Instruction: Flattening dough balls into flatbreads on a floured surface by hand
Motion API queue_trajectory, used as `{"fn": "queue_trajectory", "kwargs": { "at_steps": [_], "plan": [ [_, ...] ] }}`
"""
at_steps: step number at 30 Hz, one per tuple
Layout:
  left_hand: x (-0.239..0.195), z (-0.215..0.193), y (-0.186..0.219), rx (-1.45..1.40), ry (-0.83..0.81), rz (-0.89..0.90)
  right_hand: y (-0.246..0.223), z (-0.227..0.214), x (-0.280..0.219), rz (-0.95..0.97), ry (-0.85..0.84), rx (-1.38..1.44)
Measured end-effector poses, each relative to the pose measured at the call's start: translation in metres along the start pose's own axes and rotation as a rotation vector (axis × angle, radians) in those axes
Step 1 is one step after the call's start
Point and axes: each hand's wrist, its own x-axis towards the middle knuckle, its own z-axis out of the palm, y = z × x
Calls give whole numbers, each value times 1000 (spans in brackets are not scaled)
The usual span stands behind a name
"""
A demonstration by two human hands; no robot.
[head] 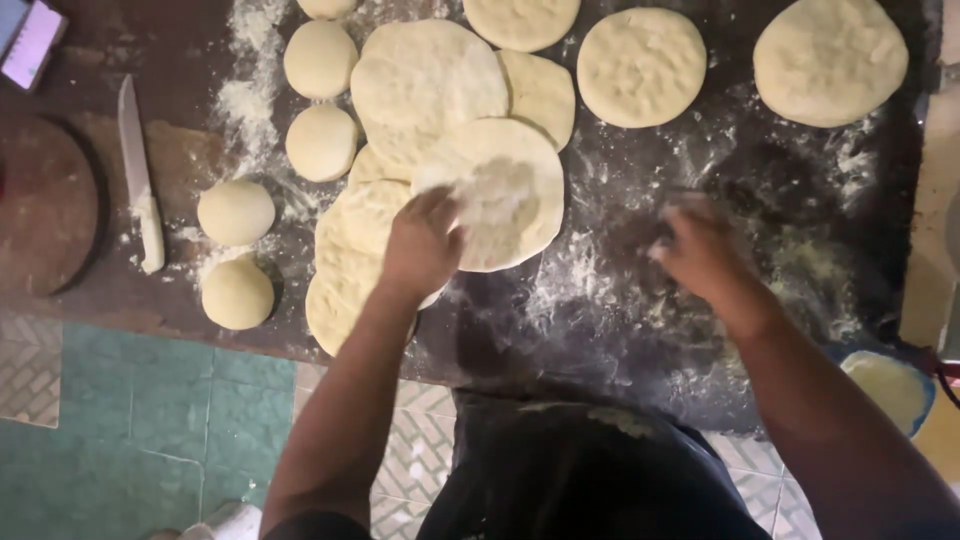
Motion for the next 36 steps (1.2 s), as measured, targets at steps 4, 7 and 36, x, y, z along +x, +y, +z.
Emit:
{"fn": "queue_trajectory", "kwargs": {
  "at_steps": [4,7,36],
  "plan": [
    [37,10,32,79,-104,-2,40,2,-33,471,-95,-4],
    [96,24,33,106,-427,-134,76,36,-50,331,108,-61],
    [146,148,146,48,59,629,118,70,-58,386,37,-13]
  ]
}}
